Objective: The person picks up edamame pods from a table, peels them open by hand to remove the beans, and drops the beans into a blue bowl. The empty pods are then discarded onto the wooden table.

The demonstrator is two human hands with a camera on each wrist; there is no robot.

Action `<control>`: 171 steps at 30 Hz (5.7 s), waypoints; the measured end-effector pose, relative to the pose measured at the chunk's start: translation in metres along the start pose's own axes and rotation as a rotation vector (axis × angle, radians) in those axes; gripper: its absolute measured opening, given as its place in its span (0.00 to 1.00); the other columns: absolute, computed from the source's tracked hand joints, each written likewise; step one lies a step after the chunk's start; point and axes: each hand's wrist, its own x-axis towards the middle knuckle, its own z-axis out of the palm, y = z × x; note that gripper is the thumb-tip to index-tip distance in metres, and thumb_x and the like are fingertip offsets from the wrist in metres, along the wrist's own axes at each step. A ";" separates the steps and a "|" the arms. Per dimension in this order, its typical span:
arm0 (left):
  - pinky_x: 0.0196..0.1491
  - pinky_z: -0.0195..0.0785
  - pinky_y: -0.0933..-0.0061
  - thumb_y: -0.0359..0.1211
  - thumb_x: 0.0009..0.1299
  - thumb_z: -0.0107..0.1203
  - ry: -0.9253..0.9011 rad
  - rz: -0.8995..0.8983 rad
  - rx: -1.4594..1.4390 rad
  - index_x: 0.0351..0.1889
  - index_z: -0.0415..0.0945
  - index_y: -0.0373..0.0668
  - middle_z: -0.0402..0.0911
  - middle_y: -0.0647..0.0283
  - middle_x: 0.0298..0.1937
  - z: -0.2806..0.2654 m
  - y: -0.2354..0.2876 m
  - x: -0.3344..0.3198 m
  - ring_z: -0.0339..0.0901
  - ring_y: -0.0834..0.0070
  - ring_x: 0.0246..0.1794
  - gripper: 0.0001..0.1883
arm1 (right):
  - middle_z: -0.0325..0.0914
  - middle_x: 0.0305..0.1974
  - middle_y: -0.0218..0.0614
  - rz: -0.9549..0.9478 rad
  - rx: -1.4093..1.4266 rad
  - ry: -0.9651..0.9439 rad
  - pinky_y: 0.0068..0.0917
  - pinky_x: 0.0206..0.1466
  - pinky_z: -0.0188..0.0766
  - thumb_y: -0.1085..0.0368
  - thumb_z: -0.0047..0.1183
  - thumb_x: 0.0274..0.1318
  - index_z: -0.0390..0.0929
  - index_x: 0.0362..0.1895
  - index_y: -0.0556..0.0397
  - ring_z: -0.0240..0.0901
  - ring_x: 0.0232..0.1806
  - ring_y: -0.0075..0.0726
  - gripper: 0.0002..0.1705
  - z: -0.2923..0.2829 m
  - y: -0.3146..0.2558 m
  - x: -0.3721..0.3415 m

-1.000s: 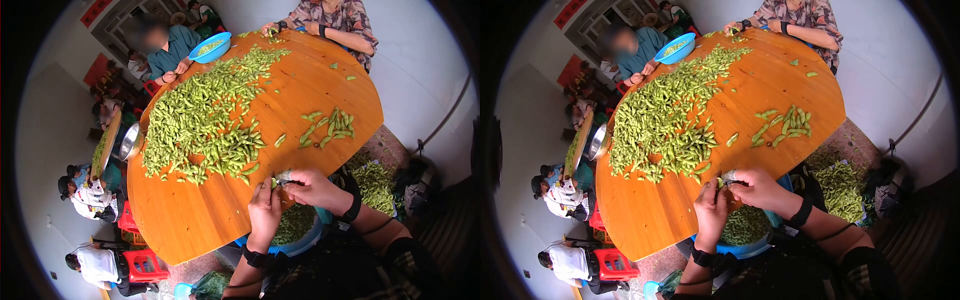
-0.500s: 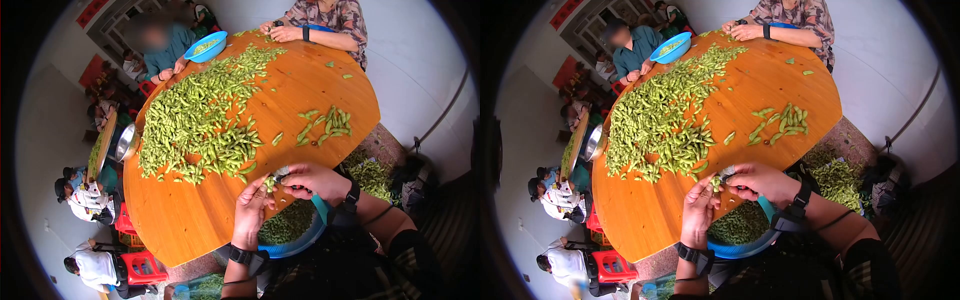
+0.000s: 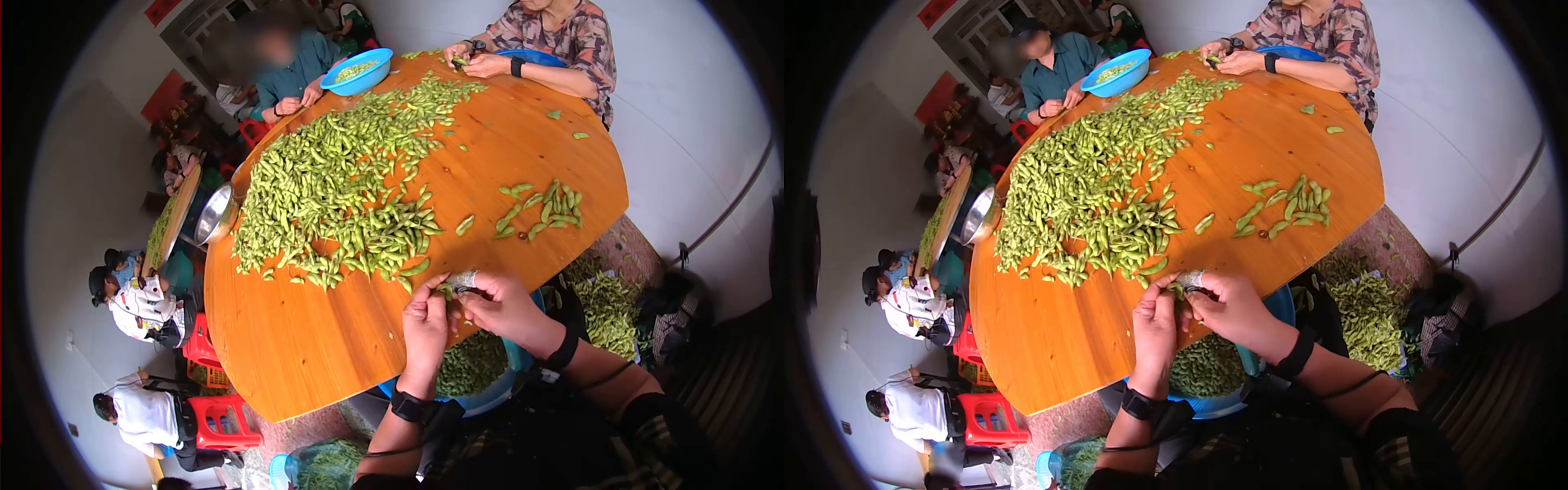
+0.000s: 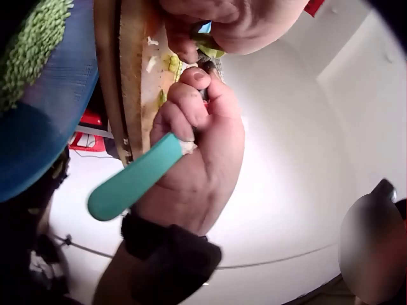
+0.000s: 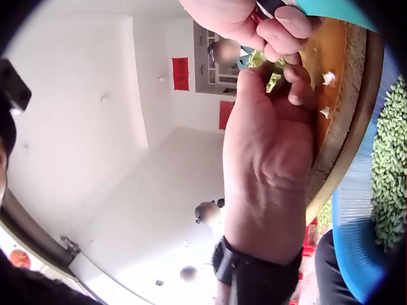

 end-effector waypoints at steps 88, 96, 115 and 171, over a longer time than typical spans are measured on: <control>0.33 0.72 0.79 0.24 0.73 0.46 -0.168 0.110 0.420 0.63 0.66 0.34 0.77 0.63 0.29 0.000 0.017 -0.007 0.75 0.85 0.28 0.20 | 0.72 0.24 0.26 0.097 0.034 -0.177 0.18 0.22 0.62 0.70 0.44 0.63 0.73 0.37 0.59 0.66 0.20 0.16 0.06 -0.028 -0.015 -0.003; 0.29 0.72 0.73 0.24 0.72 0.48 -0.106 0.297 0.815 0.64 0.64 0.34 0.75 0.55 0.32 0.005 0.030 -0.009 0.76 0.77 0.25 0.22 | 0.71 0.23 0.26 0.034 -0.122 -0.184 0.16 0.20 0.60 0.69 0.43 0.65 0.72 0.39 0.57 0.63 0.17 0.15 0.06 -0.020 -0.018 -0.004; 0.29 0.72 0.82 0.23 0.73 0.47 -0.077 0.320 0.814 0.61 0.70 0.36 0.76 0.71 0.26 0.009 0.031 -0.020 0.72 0.88 0.25 0.18 | 0.73 0.21 0.27 0.060 -0.166 -0.158 0.17 0.19 0.61 0.68 0.44 0.63 0.72 0.32 0.57 0.65 0.16 0.15 0.08 -0.021 -0.025 -0.017; 0.37 0.67 0.86 0.27 0.72 0.53 0.187 0.036 -0.118 0.52 0.77 0.35 0.81 0.65 0.40 0.010 0.024 -0.019 0.73 0.86 0.31 0.13 | 0.69 0.17 0.32 -0.322 -0.283 0.151 0.23 0.21 0.59 0.68 0.55 0.57 0.75 0.38 0.61 0.60 0.20 0.15 0.08 -0.009 -0.001 -0.025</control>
